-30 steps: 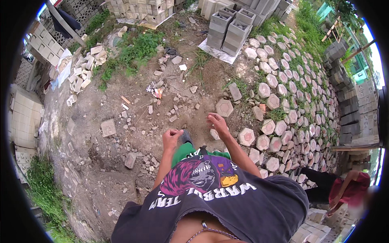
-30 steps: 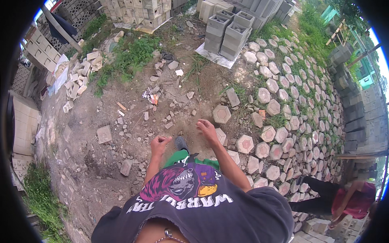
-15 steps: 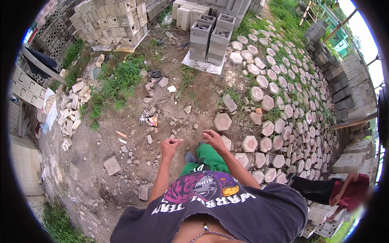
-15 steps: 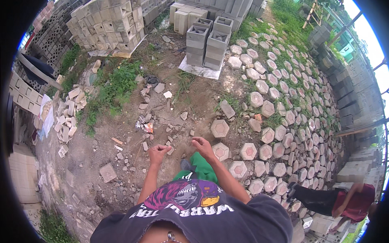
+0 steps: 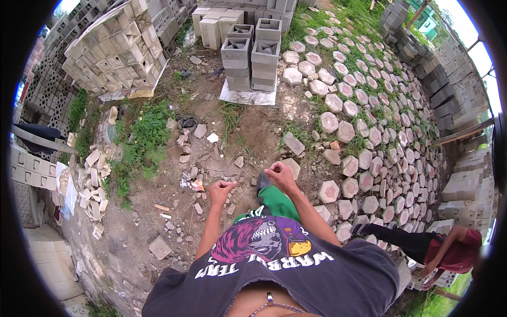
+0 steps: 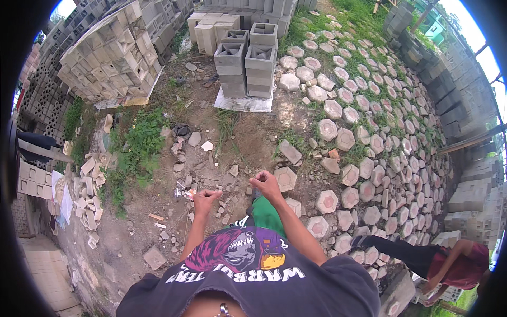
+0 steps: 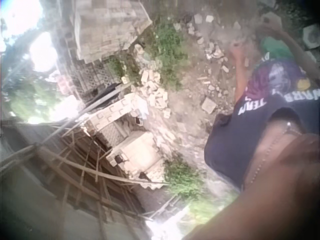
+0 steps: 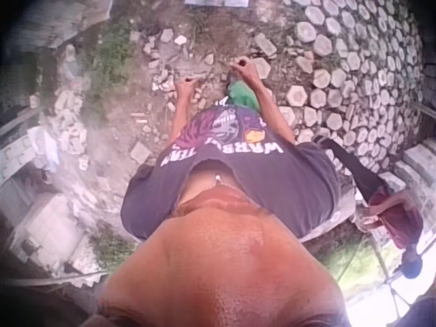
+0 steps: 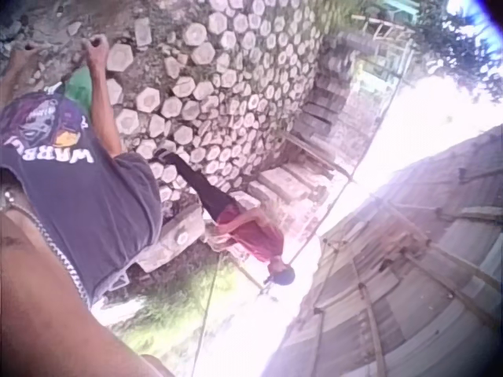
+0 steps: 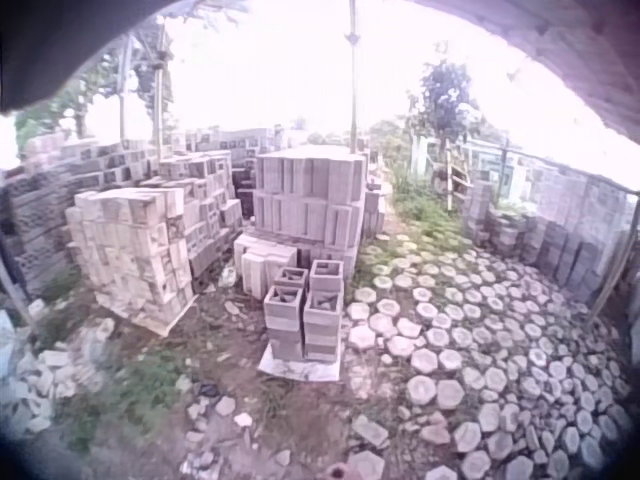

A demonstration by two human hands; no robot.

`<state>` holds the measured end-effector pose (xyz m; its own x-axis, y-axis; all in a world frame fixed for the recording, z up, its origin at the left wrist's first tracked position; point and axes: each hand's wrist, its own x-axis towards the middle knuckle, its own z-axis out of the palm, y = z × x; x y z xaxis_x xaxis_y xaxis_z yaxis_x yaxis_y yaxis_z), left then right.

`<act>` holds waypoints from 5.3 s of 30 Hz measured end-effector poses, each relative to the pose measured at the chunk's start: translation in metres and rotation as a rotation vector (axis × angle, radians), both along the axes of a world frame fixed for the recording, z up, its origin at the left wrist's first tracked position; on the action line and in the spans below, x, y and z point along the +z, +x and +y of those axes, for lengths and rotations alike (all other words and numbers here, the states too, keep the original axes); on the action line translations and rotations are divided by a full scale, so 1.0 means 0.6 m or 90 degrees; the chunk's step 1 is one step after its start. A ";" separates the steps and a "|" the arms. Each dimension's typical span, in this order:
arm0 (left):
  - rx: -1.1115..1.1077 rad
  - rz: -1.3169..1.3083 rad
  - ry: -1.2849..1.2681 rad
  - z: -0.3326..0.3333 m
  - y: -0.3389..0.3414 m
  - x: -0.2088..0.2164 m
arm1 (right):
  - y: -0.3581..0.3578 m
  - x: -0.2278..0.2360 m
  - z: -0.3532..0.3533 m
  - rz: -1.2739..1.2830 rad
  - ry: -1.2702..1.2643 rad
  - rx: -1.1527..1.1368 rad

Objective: The person stacks several concrete ventilation blocks one at a time onto a pile on the ground.

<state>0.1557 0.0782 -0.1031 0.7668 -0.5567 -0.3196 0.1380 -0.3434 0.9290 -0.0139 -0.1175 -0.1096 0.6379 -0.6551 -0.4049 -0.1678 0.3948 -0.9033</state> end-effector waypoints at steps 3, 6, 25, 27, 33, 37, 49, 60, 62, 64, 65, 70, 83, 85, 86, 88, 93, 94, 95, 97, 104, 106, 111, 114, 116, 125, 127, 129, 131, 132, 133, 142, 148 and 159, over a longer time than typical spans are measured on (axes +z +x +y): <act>0.004 0.037 0.041 -0.083 0.042 0.022 | 0.032 0.026 -0.066 0.047 -0.116 0.008; 0.002 0.050 -0.006 -0.156 0.068 0.031 | 0.060 0.055 -0.115 0.077 -0.088 -0.024; -0.172 0.053 -0.108 -0.527 0.347 0.081 | 0.361 0.057 -0.375 0.022 -0.005 -0.130; -0.256 0.061 -0.096 -0.567 0.395 0.107 | 0.400 0.083 -0.416 0.004 -0.009 -0.152; -0.344 0.131 -0.176 -0.669 0.461 0.175 | 0.471 0.147 -0.493 -0.029 -0.042 -0.165; -0.369 0.171 -0.219 -0.722 0.478 0.159 | 0.490 0.168 -0.537 -0.068 -0.023 -0.194; -0.367 0.126 -0.049 -0.921 0.467 0.178 | 0.493 0.165 -0.754 0.014 -0.028 -0.165; -0.199 0.078 -0.059 -1.032 0.493 0.211 | 0.498 0.173 -0.904 0.060 -0.011 -0.173; -0.186 0.066 -0.029 -1.043 0.501 0.205 | 0.506 0.172 -0.924 0.079 -0.014 -0.166; -0.174 0.054 -0.001 -1.050 0.512 0.197 | 0.520 0.177 -0.939 0.091 0.026 -0.179; -0.172 0.039 0.009 -1.057 0.517 0.195 | 0.522 0.172 -0.954 0.126 0.041 -0.173; -0.172 -0.011 0.057 -1.104 0.559 0.156 | 0.540 0.145 -1.022 0.145 0.105 -0.227; -0.176 0.061 0.252 -1.302 0.765 -0.121 | 0.660 -0.032 -1.203 0.233 0.197 -0.300; -0.173 0.076 0.275 -1.335 0.780 -0.176 | 0.683 -0.096 -1.218 0.280 0.181 -0.263; -0.173 0.033 0.257 -1.335 0.781 -0.222 | 0.701 -0.128 -1.227 0.312 0.157 -0.208; -0.184 0.004 0.245 -1.356 0.776 -0.277 | 0.726 -0.195 -1.245 0.392 0.094 -0.151; -0.247 -0.072 0.354 -1.446 0.789 -0.348 | 0.767 -0.334 -1.315 0.499 -0.027 -0.012; -0.237 -0.029 0.372 -1.450 0.788 -0.363 | 0.769 -0.354 -1.326 0.470 -0.001 -0.018; -0.187 -0.025 0.341 -1.432 0.801 -0.405 | 0.791 -0.371 -1.337 0.460 0.009 -0.001; -0.183 0.009 0.353 -1.445 0.803 -0.436 | 0.788 -0.416 -1.355 0.438 -0.072 0.004; -0.163 0.144 0.355 -1.470 0.835 -0.455 | 0.789 -0.433 -1.372 0.315 0.033 0.035; -0.216 0.138 0.336 -1.472 0.845 -0.455 | 0.791 -0.423 -1.371 0.302 0.050 0.032; -0.240 0.163 0.330 -1.475 0.849 -0.464 | 0.782 -0.459 -1.349 0.244 0.086 -0.029; -0.235 0.176 0.318 -1.477 0.845 -0.465 | 0.773 -0.485 -1.341 0.190 0.146 -0.070; -0.225 0.159 0.336 -1.477 0.842 -0.463 | 0.771 -0.498 -1.338 0.159 0.099 -0.044; -0.272 0.128 0.397 -1.463 0.830 -0.456 | 0.764 -0.488 -1.327 0.219 0.081 -0.054; -0.236 0.111 0.381 -1.435 0.806 -0.468 | 0.755 -0.476 -1.325 0.219 0.091 -0.030; -0.182 0.088 0.352 -1.411 0.771 -0.476 | 0.741 -0.472 -1.322 0.226 0.099 -0.007; -0.159 0.133 0.362 -1.394 0.751 -0.477 | 0.730 -0.469 -1.315 0.182 0.107 -0.026; -0.135 0.175 0.373 -1.385 0.745 -0.478 | 0.728 -0.466 -1.313 0.184 0.108 -0.022; -0.146 0.173 0.379 -1.379 0.743 -0.481 | 0.727 -0.463 -1.312 0.194 0.118 -0.014; -0.061 0.263 0.169 -1.398 0.744 -0.448 | 0.726 -0.448 -1.327 0.224 0.164 -0.012; 0.024 0.329 0.116 -1.388 0.757 -0.480 | 0.720 -0.471 -1.338 0.197 0.186 -0.003; 0.085 0.431 0.026 -1.376 0.739 -0.511 | 0.721 -0.477 -1.323 0.145 0.193 -0.063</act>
<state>0.5988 -0.7472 -0.4098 0.4526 -0.4488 -0.7705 0.7267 -0.3152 0.6104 0.4187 -0.9110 -0.3961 0.4491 -0.5380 -0.7134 -0.2991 0.6618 -0.6874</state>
